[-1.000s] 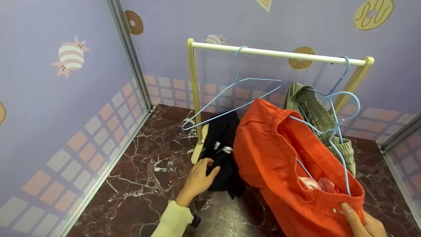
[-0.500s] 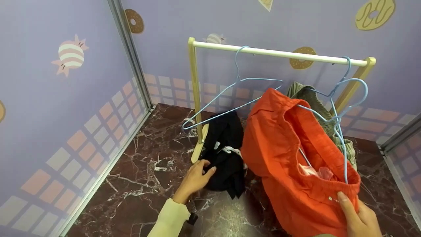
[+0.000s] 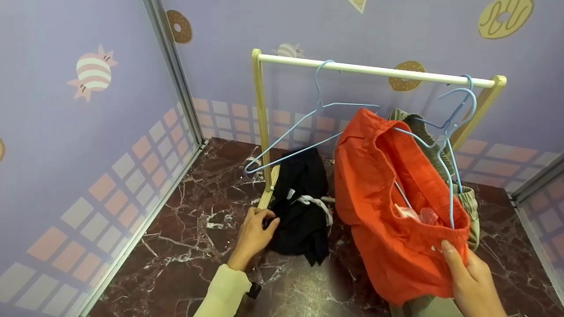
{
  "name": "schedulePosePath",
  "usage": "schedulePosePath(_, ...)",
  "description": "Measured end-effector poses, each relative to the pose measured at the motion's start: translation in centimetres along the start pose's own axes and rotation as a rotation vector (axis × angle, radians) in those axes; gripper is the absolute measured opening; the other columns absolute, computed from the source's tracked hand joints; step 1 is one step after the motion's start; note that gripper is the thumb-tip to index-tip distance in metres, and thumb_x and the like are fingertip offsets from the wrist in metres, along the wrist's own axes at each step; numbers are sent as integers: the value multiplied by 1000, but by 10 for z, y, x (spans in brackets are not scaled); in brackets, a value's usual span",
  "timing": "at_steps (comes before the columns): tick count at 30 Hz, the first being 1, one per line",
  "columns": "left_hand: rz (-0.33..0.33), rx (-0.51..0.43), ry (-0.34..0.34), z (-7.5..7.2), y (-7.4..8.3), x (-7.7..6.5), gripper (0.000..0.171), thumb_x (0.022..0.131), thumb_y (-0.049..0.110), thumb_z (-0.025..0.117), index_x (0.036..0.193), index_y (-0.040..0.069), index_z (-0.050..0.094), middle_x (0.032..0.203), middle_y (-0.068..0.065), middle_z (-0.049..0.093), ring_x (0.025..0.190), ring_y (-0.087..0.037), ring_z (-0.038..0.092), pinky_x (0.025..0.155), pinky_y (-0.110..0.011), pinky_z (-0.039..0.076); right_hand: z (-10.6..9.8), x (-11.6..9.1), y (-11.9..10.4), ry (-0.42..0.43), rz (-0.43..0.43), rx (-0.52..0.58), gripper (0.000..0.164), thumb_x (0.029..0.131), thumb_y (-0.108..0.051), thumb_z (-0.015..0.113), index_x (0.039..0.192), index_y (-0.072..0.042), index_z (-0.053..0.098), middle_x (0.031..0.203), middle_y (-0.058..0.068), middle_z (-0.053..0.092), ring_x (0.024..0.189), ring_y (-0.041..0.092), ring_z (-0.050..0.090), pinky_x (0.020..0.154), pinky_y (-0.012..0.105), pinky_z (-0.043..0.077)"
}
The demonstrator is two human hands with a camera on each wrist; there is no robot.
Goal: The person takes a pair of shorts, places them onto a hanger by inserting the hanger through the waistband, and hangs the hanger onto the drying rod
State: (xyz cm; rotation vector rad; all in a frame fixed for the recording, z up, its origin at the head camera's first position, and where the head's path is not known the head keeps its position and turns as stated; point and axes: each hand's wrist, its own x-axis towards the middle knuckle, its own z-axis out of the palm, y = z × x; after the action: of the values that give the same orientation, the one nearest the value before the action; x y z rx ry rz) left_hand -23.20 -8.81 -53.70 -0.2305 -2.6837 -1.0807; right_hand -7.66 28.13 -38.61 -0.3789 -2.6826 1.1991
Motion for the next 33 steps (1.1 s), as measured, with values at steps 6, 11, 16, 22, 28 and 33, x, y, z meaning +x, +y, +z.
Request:
schedulePosePath(6, -44, 77, -109, -2, -3, -3, 37, 83, 41, 62, 110, 16, 63, 125, -13, 47, 104, -34, 54, 79, -51, 44, 5, 6, -11, 7, -70, 66, 42, 98, -32, 37, 119, -1, 54, 98, -17, 59, 84, -9, 51, 71, 7, 39)
schedulePosePath(11, -55, 166, -211, -1, -8, -6, 48, 76, 44, 69, 113, 13, 62, 129, -12, 49, 115, -33, 50, 87, -52, 43, 9, 13, -21, -15, -60, 118, 43, 98, -36, 35, 122, -3, 51, 93, -25, 54, 84, -6, 52, 72, 8, 40)
schedulePosePath(16, -59, 224, -249, 0, -14, -4, 52, 68, 28, 78, 115, 16, 60, 125, -8, 53, 111, -32, 53, 84, -50, 44, 15, 18, -28, -13, -91, 172, 42, 98, -33, 35, 123, -3, 50, 97, -25, 55, 90, -8, 52, 76, 7, 39)
schedulePosePath(22, -1, 167, -180, 0, -17, -3, 39, 71, 9, 73, 109, 11, 63, 113, -10, 62, 100, -35, 59, 83, -46, 47, 23, 27, -35, -18, -131, 199, 41, 99, -31, 36, 122, 0, 51, 97, -25, 55, 92, -8, 51, 78, 6, 39)
schedulePosePath(28, 47, 113, -118, -1, -14, -2, 27, 72, 14, 74, 98, 11, 65, 100, -12, 67, 93, -32, 62, 79, -45, 48, 28, 35, -40, -24, -123, 200, 40, 98, -31, 36, 120, -1, 53, 94, -22, 55, 88, -5, 50, 76, 7, 39)
schedulePosePath(33, 119, 75, -77, -4, -4, -5, 22, 73, 19, 75, 90, 9, 65, 90, -6, 66, 81, -24, 62, 70, -39, 48, 32, 43, -45, -20, -134, 205, 40, 98, -33, 36, 116, -2, 54, 95, -18, 56, 89, -4, 50, 78, 8, 37)
